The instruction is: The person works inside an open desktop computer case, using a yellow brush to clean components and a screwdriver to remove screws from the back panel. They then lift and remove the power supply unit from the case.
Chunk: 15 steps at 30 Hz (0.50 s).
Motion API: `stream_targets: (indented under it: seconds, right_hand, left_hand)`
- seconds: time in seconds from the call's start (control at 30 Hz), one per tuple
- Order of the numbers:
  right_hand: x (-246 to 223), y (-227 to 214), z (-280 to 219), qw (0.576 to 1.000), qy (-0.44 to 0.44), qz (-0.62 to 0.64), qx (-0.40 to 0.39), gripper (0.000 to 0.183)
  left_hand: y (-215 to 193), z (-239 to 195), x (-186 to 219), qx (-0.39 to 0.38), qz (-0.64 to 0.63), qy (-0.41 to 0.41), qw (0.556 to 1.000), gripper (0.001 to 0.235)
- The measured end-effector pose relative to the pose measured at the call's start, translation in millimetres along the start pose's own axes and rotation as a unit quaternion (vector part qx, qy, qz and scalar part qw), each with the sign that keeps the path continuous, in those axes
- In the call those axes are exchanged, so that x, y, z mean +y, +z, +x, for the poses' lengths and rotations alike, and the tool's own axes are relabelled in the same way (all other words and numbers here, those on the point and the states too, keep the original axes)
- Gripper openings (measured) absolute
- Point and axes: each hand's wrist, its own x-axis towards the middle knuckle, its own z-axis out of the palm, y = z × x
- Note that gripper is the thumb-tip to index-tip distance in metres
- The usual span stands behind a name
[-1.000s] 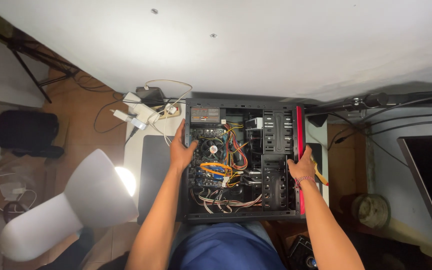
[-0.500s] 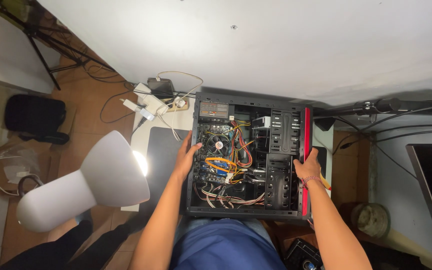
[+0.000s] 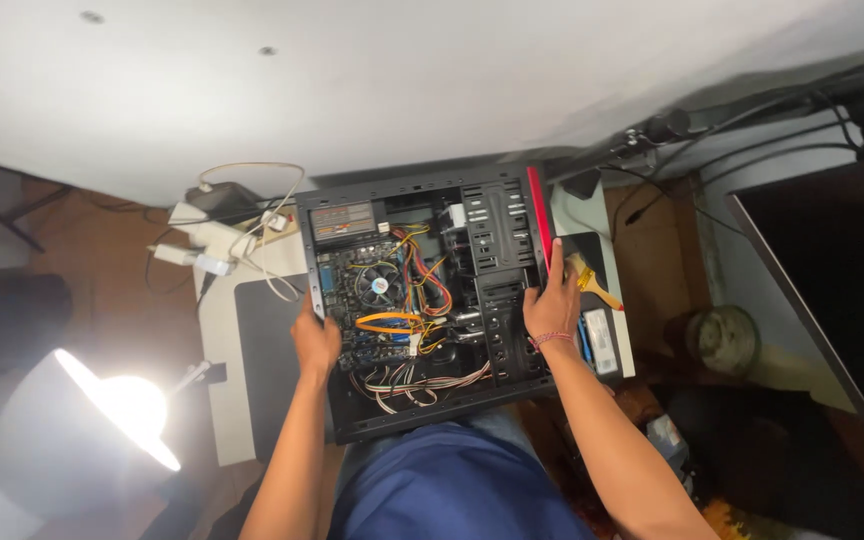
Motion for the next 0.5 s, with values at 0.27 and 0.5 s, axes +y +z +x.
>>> stream_targets:
  seconds: [0.27, 0.5]
  right_hand:
    - [17.6, 7.7, 4.2, 0.998, 0.006, 0.062, -0.025, 0.103]
    - [29.2, -19.7, 12.7, 0.990, -0.013, 0.125, -0.068, 0.091]
  left_hand:
    - [-9.3, -1.2, 14.8, -0.013, 0.013, 0.004, 1.000, 0.063]
    - [-12.9, -18.8, 32.4, -0.007, 0.013, -0.034, 0.999, 0.064]
